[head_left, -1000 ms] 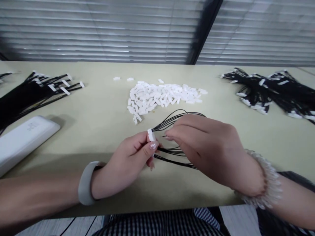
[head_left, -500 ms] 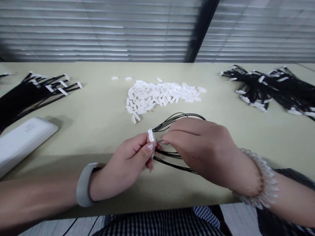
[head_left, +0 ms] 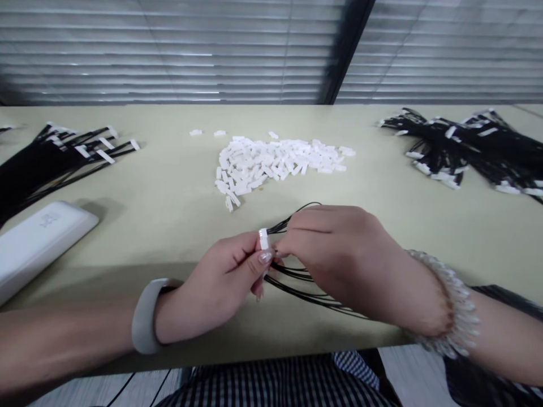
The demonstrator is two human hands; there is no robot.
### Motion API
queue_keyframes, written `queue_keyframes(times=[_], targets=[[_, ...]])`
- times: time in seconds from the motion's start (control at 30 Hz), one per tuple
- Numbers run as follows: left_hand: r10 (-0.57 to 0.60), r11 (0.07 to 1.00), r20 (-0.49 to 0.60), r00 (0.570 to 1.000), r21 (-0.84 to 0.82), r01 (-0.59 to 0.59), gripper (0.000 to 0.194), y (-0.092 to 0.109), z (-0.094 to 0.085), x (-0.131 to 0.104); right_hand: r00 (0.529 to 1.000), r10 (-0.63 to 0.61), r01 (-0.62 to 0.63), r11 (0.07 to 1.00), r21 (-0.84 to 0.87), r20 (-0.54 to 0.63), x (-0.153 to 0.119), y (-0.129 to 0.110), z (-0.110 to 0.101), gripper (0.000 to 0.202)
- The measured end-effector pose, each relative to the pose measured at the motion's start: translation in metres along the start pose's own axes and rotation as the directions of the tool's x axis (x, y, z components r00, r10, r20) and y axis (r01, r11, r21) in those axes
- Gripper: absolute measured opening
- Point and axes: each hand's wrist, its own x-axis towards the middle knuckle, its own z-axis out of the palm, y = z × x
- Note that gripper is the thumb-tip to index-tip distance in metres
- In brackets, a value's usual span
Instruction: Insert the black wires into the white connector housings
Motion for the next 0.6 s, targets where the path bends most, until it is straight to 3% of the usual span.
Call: queue_keyframes(times=[0.37,0.6], targets=[[0.009,0.993,0.023,1.000,-0.120,-0.007,0.022,0.0000,-0.0026,0.0009,0.997,0.031,-0.029,0.999,0.036,-0.064,-0.0029,0.0024,0.0012,0.018],[0.010,0.991,-0.024,1.000,-0.131,-0.014,0.021,-0.0025,-0.0011,-0.0001,0.990,0.138,-0.137,0.984,-0.111,-0.005,-0.0066,-0.0006,-0.0012,0.016]])
